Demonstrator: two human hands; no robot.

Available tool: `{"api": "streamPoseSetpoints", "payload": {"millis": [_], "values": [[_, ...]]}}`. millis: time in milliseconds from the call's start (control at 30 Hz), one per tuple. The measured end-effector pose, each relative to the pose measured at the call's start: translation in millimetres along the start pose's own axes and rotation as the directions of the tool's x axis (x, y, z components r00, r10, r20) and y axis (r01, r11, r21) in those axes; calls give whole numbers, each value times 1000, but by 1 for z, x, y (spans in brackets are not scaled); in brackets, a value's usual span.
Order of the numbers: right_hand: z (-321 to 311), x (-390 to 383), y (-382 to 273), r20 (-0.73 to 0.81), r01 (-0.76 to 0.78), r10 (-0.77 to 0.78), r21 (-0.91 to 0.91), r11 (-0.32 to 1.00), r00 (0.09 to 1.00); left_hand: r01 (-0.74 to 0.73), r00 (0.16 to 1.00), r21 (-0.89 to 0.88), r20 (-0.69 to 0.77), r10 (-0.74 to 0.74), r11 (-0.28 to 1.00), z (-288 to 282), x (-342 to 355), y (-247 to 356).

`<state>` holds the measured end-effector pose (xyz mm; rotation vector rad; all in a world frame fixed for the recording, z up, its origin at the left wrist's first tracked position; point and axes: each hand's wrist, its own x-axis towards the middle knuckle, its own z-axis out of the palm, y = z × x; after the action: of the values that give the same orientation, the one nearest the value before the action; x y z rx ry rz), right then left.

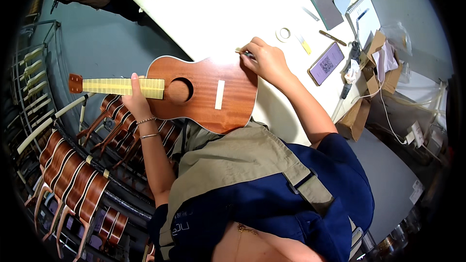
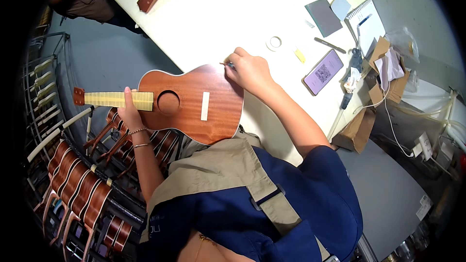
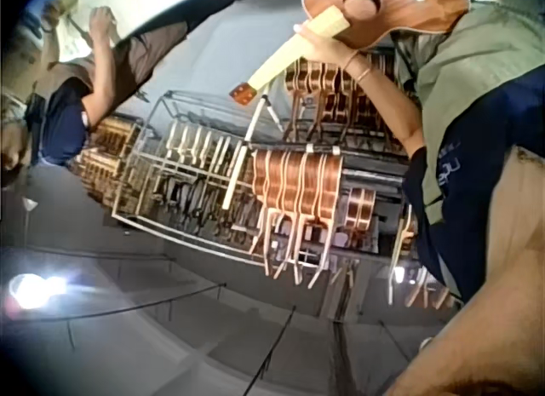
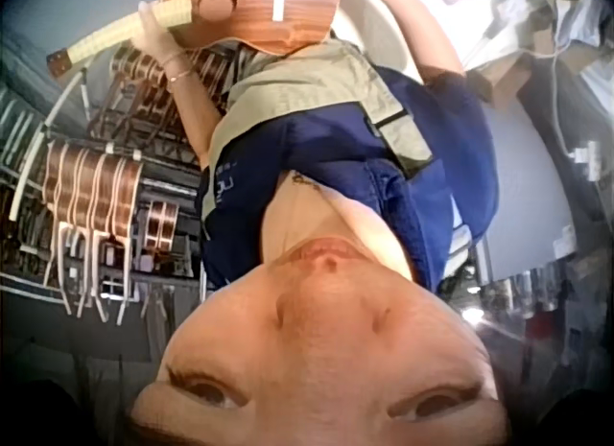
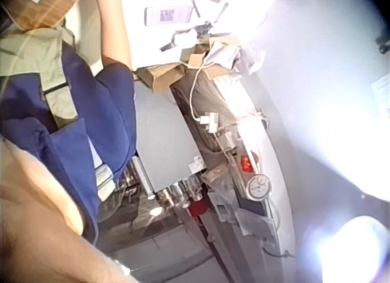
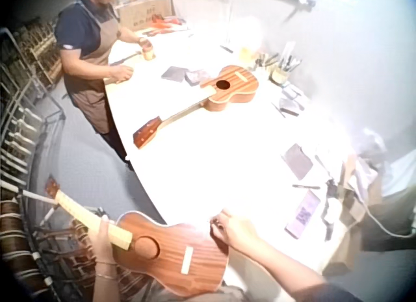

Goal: The person repeatedly picks up unfinished acoustic guitars from a rack, inspects the body and neck, and places them back. The person also uses a small tool to scrape or clean the edges of the guitar body.

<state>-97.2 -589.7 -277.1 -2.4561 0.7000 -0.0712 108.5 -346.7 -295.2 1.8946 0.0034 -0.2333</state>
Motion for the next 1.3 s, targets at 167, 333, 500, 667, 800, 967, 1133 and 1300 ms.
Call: {"api": "streamPoseSetpoints", "payload": {"millis": [167, 333, 500, 667, 800, 967, 1133, 1300], "values": [[6, 7, -6, -66, 65, -67, -43, 997, 996, 68, 998, -28, 15, -67, 997, -1, 2, -3], [-11, -12, 41, 64, -252, 247, 90, 964, 967, 123, 992, -58, -26, -125, 991, -2, 3, -9], [-15, -14, 114, -521, -495, 506, 173, 851, 687, 146, 989, -74, 18, -145, 987, 0, 3, -9], [-10, -29, 147, -832, -698, 431, 77, 712, 348, 101, 995, -32, 6, -100, 994, -2, 3, -10], [0, -52, 150, -798, -919, 579, 84, 385, 169, 88, 996, -43, 2, -88, 995, -1, 3, -12], [6, -88, 151, -655, -967, 755, 188, 169, 5, 86, 996, -70, 18, -85, 994, -3, 5, -15], [3, -117, 158, -509, -945, 860, 298, 131, -41, 91, 996, -80, 12, -90, 993, -3, 0, -14], [-11, -125, 161, -481, -954, 871, 206, 220, 97, 69, 998, -112, 13, -68, 991, -6, 2, -23]]}}
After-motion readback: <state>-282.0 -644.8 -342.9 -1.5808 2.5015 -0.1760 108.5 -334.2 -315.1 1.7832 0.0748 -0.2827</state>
